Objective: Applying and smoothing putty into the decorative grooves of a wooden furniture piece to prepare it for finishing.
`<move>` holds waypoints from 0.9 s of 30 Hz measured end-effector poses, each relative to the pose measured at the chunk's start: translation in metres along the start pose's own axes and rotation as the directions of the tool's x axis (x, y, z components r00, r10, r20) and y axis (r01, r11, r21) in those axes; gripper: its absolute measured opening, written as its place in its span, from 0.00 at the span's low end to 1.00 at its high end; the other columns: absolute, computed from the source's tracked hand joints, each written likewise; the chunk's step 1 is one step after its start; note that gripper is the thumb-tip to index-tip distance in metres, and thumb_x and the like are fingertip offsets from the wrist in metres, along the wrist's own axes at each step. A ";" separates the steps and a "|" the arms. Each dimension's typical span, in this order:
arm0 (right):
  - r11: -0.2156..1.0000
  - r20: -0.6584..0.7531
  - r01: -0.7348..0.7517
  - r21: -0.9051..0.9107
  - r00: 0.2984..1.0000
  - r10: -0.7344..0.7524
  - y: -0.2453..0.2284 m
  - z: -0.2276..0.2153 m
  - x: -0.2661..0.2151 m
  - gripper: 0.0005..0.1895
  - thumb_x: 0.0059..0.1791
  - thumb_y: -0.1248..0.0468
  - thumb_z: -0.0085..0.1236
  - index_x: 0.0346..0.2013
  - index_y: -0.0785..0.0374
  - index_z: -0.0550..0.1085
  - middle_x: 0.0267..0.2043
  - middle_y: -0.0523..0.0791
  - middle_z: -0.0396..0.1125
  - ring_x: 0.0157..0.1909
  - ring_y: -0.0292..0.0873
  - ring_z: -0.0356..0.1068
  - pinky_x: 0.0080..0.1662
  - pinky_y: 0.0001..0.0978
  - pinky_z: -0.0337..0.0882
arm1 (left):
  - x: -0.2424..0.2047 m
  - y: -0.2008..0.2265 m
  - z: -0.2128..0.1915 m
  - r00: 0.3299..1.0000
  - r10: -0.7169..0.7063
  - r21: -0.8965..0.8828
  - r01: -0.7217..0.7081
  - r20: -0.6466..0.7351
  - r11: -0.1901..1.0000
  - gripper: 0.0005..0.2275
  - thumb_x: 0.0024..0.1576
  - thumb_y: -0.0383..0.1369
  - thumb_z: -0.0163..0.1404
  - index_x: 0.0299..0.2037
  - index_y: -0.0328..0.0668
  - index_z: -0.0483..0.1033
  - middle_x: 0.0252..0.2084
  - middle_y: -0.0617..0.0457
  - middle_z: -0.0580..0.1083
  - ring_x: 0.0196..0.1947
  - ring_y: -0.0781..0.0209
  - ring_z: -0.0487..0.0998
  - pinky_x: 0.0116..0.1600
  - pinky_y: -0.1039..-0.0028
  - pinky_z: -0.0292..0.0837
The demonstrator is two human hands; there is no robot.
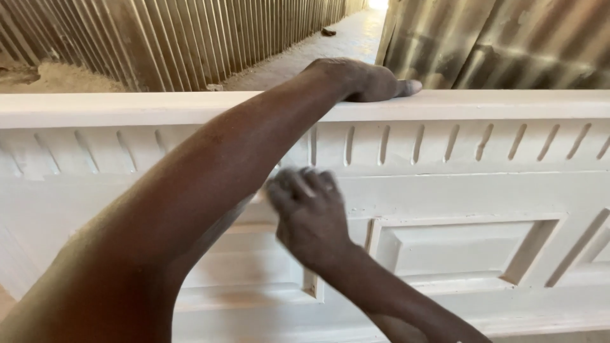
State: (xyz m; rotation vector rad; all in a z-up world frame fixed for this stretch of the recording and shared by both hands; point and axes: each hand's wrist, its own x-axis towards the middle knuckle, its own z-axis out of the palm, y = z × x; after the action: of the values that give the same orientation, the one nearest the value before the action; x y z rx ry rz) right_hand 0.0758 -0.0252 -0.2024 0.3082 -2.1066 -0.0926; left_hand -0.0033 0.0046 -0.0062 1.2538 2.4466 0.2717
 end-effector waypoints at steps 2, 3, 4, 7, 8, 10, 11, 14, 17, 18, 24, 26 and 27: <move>0.951 0.263 -0.213 0.223 0.953 0.152 -0.001 -0.021 -0.005 0.14 0.41 0.70 0.47 0.39 0.59 0.75 0.41 0.47 0.68 0.39 0.54 0.67 0.39 0.49 0.65 | -0.004 0.000 -0.003 1.000 0.008 0.030 -0.008 -0.008 1.000 0.39 0.58 0.62 0.24 0.77 0.52 0.52 0.80 0.48 0.48 0.78 0.46 0.51 0.77 0.50 0.45; 0.809 0.541 -0.450 0.377 0.816 0.202 -0.003 -0.032 -0.010 0.11 0.44 0.69 0.44 0.36 0.57 0.74 0.35 0.44 0.68 0.36 0.53 0.70 0.38 0.48 0.67 | -0.007 0.000 -0.003 1.000 0.010 0.050 -0.009 -0.011 0.999 0.38 0.58 0.62 0.24 0.76 0.54 0.54 0.80 0.49 0.50 0.78 0.47 0.52 0.76 0.51 0.46; 0.809 0.538 -0.452 0.376 0.817 0.207 0.004 -0.042 -0.014 0.11 0.44 0.69 0.44 0.36 0.57 0.74 0.35 0.44 0.68 0.36 0.53 0.70 0.38 0.48 0.67 | -0.005 0.000 -0.003 1.000 0.013 0.054 -0.013 -0.010 0.998 0.38 0.58 0.62 0.24 0.76 0.54 0.54 0.80 0.49 0.50 0.78 0.47 0.52 0.76 0.51 0.46; 0.797 0.526 -0.510 0.324 0.797 0.296 0.030 -0.070 -0.022 0.15 0.45 0.65 0.52 0.45 0.60 0.77 0.49 0.50 0.62 0.34 0.54 0.76 0.40 0.52 0.74 | -0.003 0.001 -0.002 1.000 0.016 0.070 -0.016 0.006 0.997 0.39 0.58 0.62 0.23 0.77 0.52 0.51 0.80 0.47 0.47 0.78 0.45 0.49 0.76 0.48 0.44; 0.808 0.478 -0.520 0.276 0.804 0.354 0.036 -0.076 -0.020 0.13 0.44 0.65 0.52 0.42 0.60 0.76 0.61 0.52 0.58 0.37 0.55 0.76 0.41 0.55 0.75 | -0.006 0.002 -0.002 1.000 -0.002 0.058 0.002 0.000 0.998 0.39 0.58 0.63 0.24 0.77 0.52 0.51 0.80 0.47 0.48 0.78 0.45 0.51 0.76 0.49 0.46; 0.817 0.424 -0.529 0.231 0.810 0.404 0.044 -0.083 -0.016 0.11 0.44 0.65 0.53 0.40 0.60 0.75 0.73 0.55 0.54 0.41 0.55 0.77 0.42 0.58 0.76 | -0.007 0.002 -0.002 1.000 -0.024 0.048 0.025 -0.009 0.999 0.39 0.58 0.63 0.24 0.77 0.52 0.51 0.80 0.47 0.49 0.77 0.45 0.52 0.76 0.50 0.47; 0.814 0.399 -0.534 0.229 0.814 0.421 0.047 -0.083 -0.014 0.09 0.44 0.64 0.51 0.38 0.60 0.74 0.75 0.55 0.54 0.57 0.54 0.69 0.43 0.55 0.73 | -0.005 0.001 -0.002 1.000 -0.004 0.054 0.004 -0.006 0.999 0.39 0.58 0.63 0.24 0.77 0.53 0.51 0.80 0.47 0.48 0.78 0.46 0.51 0.76 0.49 0.45; 0.825 0.378 -0.530 0.195 0.817 0.436 0.047 -0.081 -0.005 0.07 0.44 0.64 0.49 0.35 0.61 0.70 0.77 0.52 0.54 0.68 0.55 0.65 0.39 0.53 0.68 | -0.005 0.000 -0.003 1.000 0.008 0.075 -0.006 -0.015 0.997 0.39 0.58 0.63 0.23 0.77 0.54 0.51 0.80 0.47 0.47 0.78 0.46 0.50 0.76 0.48 0.44; 0.826 0.442 -0.562 0.041 0.752 0.490 0.044 -0.073 -0.002 0.04 0.44 0.64 0.47 0.30 0.61 0.64 0.64 0.46 0.61 0.42 0.62 0.64 0.29 0.55 0.62 | -0.003 0.001 -0.002 1.000 -0.012 0.086 0.014 -0.026 0.996 0.40 0.57 0.64 0.24 0.77 0.54 0.52 0.80 0.47 0.49 0.78 0.45 0.51 0.76 0.48 0.46; 0.808 0.495 -0.583 -0.085 0.679 0.542 0.044 -0.070 -0.002 0.06 0.45 0.63 0.45 0.26 0.61 0.62 0.50 0.42 0.68 0.22 0.68 0.59 0.25 0.55 0.56 | -0.002 0.002 -0.002 0.999 -0.025 0.077 0.027 -0.026 0.997 0.40 0.57 0.64 0.24 0.77 0.55 0.53 0.79 0.47 0.50 0.77 0.45 0.53 0.75 0.49 0.47; 0.814 0.582 -0.539 -0.216 0.598 0.550 0.027 -0.077 -0.001 0.08 0.44 0.60 0.45 0.30 0.62 0.68 0.74 0.45 0.56 0.25 0.74 0.69 0.28 0.66 0.66 | 0.006 0.001 -0.002 0.999 0.003 0.066 0.000 -0.032 0.998 0.38 0.57 0.63 0.25 0.76 0.55 0.57 0.79 0.50 0.52 0.76 0.47 0.56 0.75 0.51 0.49; 0.806 0.618 -0.545 -0.231 0.558 0.554 0.024 -0.081 -0.002 0.07 0.44 0.61 0.44 0.30 0.61 0.67 0.79 0.41 0.47 0.25 0.73 0.70 0.28 0.63 0.66 | 0.003 0.001 -0.001 0.999 0.004 0.077 -0.001 -0.039 0.997 0.38 0.57 0.63 0.24 0.76 0.56 0.57 0.79 0.50 0.51 0.77 0.47 0.55 0.75 0.51 0.49; 0.799 0.656 -0.548 -0.245 0.514 0.553 0.022 -0.084 -0.003 0.07 0.44 0.61 0.43 0.30 0.61 0.67 0.84 0.36 0.37 0.25 0.71 0.71 0.27 0.60 0.66 | 0.001 0.002 -0.001 0.999 0.003 0.084 0.001 -0.045 0.996 0.38 0.57 0.63 0.24 0.76 0.57 0.56 0.80 0.49 0.50 0.77 0.47 0.53 0.75 0.50 0.48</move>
State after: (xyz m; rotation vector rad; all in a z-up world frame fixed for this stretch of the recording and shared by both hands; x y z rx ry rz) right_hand 0.1441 0.0012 -0.1564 -0.5294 -2.8727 0.2047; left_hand -0.0030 0.0064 -0.0054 1.2970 2.5191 0.2017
